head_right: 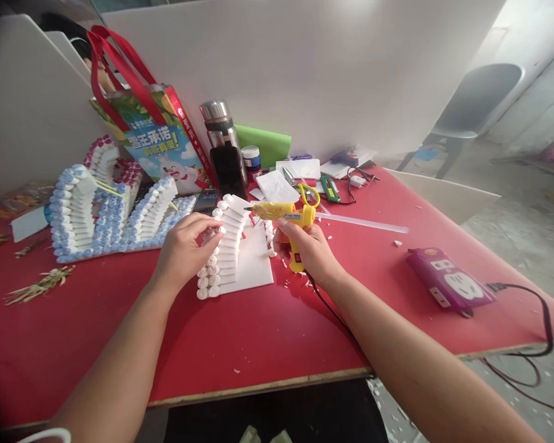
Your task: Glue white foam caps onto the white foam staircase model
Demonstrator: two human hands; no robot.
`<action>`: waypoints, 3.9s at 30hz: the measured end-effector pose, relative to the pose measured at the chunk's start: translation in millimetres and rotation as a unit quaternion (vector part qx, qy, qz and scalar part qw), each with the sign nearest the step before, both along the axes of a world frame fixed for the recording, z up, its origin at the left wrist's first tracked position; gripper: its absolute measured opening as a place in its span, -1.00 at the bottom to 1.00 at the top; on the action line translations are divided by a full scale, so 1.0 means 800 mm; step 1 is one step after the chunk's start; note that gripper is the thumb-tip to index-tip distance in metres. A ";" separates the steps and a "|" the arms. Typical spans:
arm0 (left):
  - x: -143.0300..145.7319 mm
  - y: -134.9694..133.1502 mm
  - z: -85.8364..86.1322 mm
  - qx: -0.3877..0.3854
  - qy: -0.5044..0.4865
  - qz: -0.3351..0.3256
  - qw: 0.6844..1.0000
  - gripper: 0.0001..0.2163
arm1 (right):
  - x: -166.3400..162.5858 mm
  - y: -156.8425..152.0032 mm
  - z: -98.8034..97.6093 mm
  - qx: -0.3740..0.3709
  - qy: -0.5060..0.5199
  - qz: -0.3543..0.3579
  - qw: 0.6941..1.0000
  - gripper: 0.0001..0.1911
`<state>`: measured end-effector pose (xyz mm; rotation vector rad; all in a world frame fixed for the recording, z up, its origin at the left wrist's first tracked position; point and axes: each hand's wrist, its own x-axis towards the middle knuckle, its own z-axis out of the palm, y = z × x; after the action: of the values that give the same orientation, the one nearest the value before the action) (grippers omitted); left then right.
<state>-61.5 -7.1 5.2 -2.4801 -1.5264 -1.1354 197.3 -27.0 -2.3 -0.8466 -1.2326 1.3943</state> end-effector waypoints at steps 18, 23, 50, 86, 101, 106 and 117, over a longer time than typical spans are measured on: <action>0.003 0.001 -0.003 0.041 0.056 0.040 0.997 -0.91 | 0.000 0.002 -0.002 -0.004 -0.001 -0.011 1.000 -0.64; 0.002 0.001 -0.004 0.046 0.073 0.043 0.995 -0.92 | 0.000 0.001 -0.002 0.001 0.004 -0.007 1.000 -0.66; -0.010 0.000 0.004 -0.005 -0.100 0.075 0.992 -0.92 | 0.003 0.001 -0.002 0.000 0.011 -0.009 1.000 -0.66; -0.011 0.004 0.002 -0.026 -0.157 0.107 0.981 -0.93 | 0.004 0.004 -0.002 0.004 0.013 -0.026 1.000 -0.66; -0.012 0.009 -0.004 -0.096 -0.158 0.091 0.978 -0.88 | 0.010 0.011 -0.002 0.013 0.043 -0.059 0.997 -0.67; -0.013 0.009 -0.005 -0.100 -0.167 0.085 0.977 -0.89 | 0.012 0.012 0.001 0.017 0.040 -0.064 0.997 -0.66; 0.033 -0.006 0.022 -0.040 -0.100 -0.014 0.994 -0.93 | 0.028 0.028 0.003 0.028 0.105 -0.135 0.985 -0.65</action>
<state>-34.9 -12.2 22.5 -2.5125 -1.6185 -1.3937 220.1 -4.6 -0.2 -0.7745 -0.9518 1.1914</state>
